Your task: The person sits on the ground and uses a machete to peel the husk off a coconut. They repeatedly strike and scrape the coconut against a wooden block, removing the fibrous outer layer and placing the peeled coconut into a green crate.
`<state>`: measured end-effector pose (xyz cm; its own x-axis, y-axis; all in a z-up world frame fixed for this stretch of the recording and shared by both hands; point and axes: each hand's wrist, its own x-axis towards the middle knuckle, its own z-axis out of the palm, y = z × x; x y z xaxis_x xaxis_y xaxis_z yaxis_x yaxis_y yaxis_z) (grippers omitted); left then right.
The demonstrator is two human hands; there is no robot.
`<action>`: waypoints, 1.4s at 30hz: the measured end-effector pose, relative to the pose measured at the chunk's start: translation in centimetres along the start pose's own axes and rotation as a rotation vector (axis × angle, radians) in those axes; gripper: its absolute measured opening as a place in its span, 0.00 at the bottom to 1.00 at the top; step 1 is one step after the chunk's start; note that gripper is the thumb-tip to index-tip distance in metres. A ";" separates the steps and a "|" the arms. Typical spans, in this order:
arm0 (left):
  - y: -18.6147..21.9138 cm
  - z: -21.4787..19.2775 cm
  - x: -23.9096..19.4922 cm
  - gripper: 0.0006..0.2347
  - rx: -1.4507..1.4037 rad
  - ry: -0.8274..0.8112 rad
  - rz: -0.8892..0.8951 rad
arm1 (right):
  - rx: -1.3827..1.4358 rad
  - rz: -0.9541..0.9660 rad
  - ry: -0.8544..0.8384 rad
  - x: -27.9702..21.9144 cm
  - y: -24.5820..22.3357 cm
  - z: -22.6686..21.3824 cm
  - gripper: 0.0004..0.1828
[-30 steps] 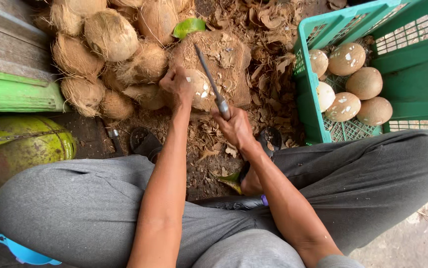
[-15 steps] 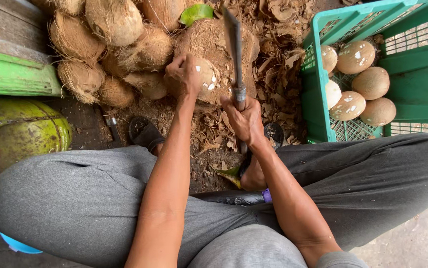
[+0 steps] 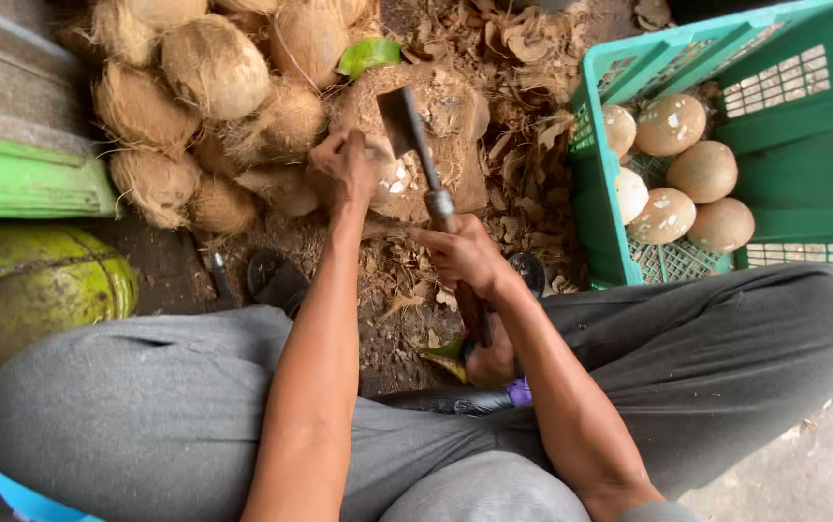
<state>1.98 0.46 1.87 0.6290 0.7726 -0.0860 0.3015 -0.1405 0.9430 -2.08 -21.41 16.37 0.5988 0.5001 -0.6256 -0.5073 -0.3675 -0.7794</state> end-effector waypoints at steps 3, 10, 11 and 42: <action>1.2 -2.3 -2.1 0.17 0.136 -0.030 -0.112 | 0.098 -0.208 0.000 -0.5 0.9 0.7 0.15; -4.7 1.7 0.3 0.19 0.023 0.061 -0.084 | -0.113 -0.364 0.354 2.7 4.7 1.0 0.17; -6.1 2.6 1.2 0.19 -0.016 0.089 -0.084 | -0.193 -0.230 0.316 3.4 4.6 0.9 0.16; -9.9 4.4 2.5 0.15 -0.226 0.391 -0.123 | 0.189 -0.044 0.157 4.1 5.8 3.3 0.15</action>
<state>3.75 1.09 -9.14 0.2680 0.9566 -0.1147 0.1656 0.0715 0.9836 -4.62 -18.96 9.42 0.7045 0.3791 -0.6000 -0.5765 -0.1874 -0.7953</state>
